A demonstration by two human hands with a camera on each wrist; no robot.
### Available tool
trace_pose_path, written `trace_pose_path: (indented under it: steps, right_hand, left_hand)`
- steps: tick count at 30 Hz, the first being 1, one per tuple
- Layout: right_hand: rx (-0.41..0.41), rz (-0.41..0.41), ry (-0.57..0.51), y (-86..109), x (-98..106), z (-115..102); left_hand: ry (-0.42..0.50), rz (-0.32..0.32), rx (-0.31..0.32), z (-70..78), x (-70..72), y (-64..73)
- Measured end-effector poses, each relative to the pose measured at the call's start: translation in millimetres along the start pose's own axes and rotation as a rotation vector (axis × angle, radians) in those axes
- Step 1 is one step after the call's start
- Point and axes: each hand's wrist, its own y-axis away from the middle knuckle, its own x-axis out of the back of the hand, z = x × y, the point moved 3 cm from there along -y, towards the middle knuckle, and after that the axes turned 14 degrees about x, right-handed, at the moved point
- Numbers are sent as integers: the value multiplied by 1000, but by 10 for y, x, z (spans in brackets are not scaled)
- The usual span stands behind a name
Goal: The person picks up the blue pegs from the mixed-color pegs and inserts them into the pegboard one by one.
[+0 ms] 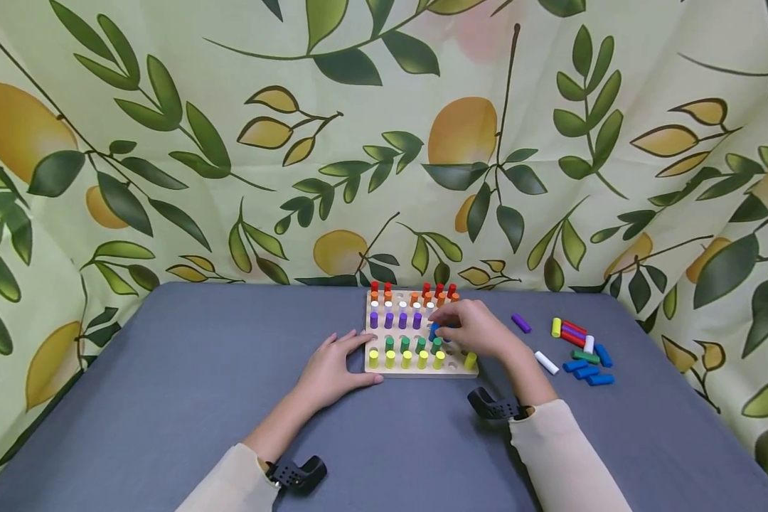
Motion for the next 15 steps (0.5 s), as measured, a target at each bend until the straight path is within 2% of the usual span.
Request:
trace_pose_path:
  steps: [5, 10, 15]
  right_hand:
    - [18, 21, 39, 21, 73, -72]
    - [39, 80, 91, 234, 225, -90]
    - [0, 183, 149, 463, 392, -44]
  left_hand:
    - [0, 4, 13, -15, 45, 4]
    - [3, -14, 9, 4, 20, 1]
    - [7, -16, -18, 10, 30, -5]
